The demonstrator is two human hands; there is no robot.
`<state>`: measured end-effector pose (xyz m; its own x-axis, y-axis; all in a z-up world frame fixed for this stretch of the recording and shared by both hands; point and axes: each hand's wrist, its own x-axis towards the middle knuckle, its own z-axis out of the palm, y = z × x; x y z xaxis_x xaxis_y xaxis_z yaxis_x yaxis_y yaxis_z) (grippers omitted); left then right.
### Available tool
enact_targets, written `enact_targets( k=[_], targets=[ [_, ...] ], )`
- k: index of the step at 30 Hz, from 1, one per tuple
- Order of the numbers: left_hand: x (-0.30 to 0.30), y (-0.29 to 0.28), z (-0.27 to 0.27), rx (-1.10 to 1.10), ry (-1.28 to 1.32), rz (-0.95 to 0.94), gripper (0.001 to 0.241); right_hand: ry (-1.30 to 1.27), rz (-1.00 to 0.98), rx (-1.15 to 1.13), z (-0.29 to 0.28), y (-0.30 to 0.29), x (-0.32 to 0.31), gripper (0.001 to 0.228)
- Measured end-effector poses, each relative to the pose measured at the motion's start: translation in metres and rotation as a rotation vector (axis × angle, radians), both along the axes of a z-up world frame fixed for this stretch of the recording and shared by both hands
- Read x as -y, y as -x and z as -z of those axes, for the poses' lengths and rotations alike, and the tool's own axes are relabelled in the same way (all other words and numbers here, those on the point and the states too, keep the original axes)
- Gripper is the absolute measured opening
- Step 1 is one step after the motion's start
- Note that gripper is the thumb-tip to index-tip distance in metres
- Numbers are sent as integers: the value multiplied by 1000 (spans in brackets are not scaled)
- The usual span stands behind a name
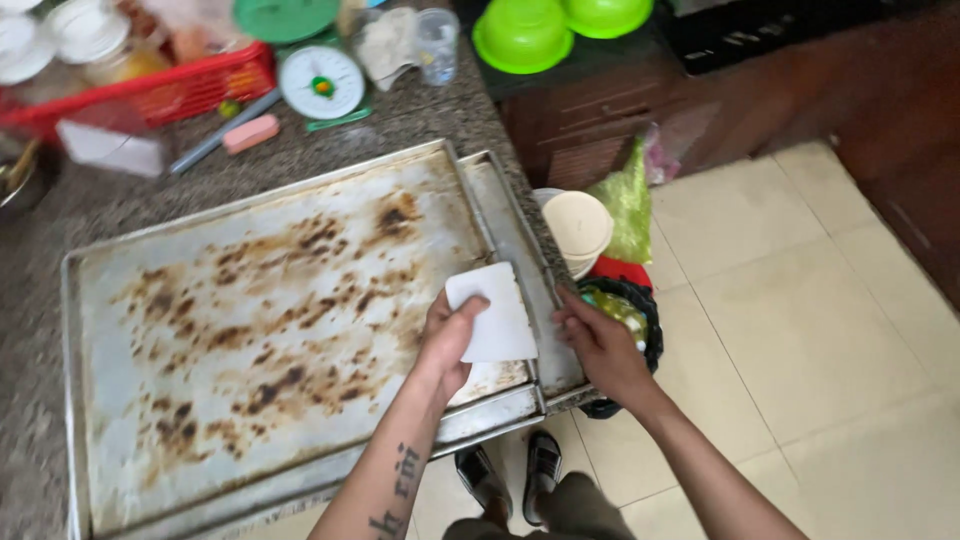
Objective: Scraping burnt residue off a metal baking tray using a plastic scraper
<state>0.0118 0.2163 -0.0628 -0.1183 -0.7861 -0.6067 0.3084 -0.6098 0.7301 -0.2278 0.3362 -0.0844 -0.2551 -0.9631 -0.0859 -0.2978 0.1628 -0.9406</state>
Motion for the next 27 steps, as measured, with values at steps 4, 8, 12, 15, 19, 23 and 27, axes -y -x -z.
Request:
enact_targets(
  k=[4, 8, 12, 15, 19, 23, 27],
  targets=[
    [17, 59, -27, -47, -13, 171, 51, 186, -14, -518, -121, 9, -54, 71],
    [23, 133, -39, 31, 21, 357, 55, 445, -64, -1118, -116, 60, -89, 67],
    [-2, 203, -44, 93, 72, 399, 50, 428, -32, -1372, -110, 110, -110, 76],
    [-10, 238, -41, 171, 119, 423, 49, 369, -6, -1453, -78, 155, -120, 82],
    [-23, 256, -38, 192, 105, 401, 52, 376, -23, -1488, -68, 182, -120, 86],
    [-37, 258, -36, 220, 8, 418, 57, 343, -9, -1572, -44, 205, -110, 91],
    [-45, 263, -14, 160, -119, 433, 70, 267, -36, -1652, -15, 229, -97, 90]
  ],
)
